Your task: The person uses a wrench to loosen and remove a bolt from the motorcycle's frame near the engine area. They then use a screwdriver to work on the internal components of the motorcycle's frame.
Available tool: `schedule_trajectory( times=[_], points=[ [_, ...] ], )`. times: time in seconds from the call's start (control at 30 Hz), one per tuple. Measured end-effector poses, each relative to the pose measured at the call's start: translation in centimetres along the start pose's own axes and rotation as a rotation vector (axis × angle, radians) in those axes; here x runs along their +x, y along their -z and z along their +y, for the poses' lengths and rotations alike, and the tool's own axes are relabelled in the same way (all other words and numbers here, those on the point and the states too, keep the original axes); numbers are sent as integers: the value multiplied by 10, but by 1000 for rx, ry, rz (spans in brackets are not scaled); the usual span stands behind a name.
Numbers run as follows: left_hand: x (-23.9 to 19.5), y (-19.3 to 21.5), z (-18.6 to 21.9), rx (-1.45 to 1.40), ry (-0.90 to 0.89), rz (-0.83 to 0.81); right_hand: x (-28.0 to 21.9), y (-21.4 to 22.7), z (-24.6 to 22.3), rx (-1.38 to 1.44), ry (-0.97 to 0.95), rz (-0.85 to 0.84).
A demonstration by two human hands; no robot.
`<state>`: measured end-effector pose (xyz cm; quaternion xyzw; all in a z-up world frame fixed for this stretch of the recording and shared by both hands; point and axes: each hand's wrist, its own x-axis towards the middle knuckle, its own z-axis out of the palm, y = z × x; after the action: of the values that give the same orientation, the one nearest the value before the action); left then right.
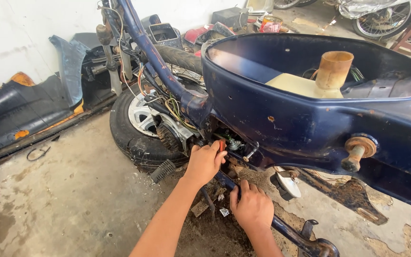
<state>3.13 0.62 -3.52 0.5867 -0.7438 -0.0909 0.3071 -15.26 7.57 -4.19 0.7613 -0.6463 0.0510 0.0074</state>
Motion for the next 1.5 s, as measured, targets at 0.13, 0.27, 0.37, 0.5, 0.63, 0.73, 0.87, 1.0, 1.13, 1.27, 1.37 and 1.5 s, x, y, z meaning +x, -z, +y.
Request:
schedule_trajectory(
  times=[0.13,0.27,0.37,0.5,0.63,0.73,0.87,1.0,1.13,1.27,1.37,1.5],
  points=[
    [-6,11,9,39,9,-116,1,-2,0,-13,38,103],
    [4,26,18,-47,15,-35,4,0,0,-1,4,-1],
    [13,28,17,-96,8,-3,1,2,0,7,0,-24],
    [21,17,17,-119,16,33,9,-24,16,-1,75,199],
    [17,15,20,-152,36,11,9,-23,16,20,61,195],
    [15,14,25,-93,30,-27,9,-17,17,30,51,163],
    [4,3,28,-126,-1,14,9,-17,18,31,47,150],
    [9,4,27,-47,10,-101,12,-20,21,39,59,194],
    [8,8,32,-63,35,-109,11,-21,22,50,51,171],
    [14,7,29,-71,-14,-67,14,-21,23,52,50,166],
    [11,5,27,-85,-3,-60,11,-21,21,63,54,168],
    [10,-3,29,-46,-33,-26,13,-23,25,54,66,196]
  ],
)
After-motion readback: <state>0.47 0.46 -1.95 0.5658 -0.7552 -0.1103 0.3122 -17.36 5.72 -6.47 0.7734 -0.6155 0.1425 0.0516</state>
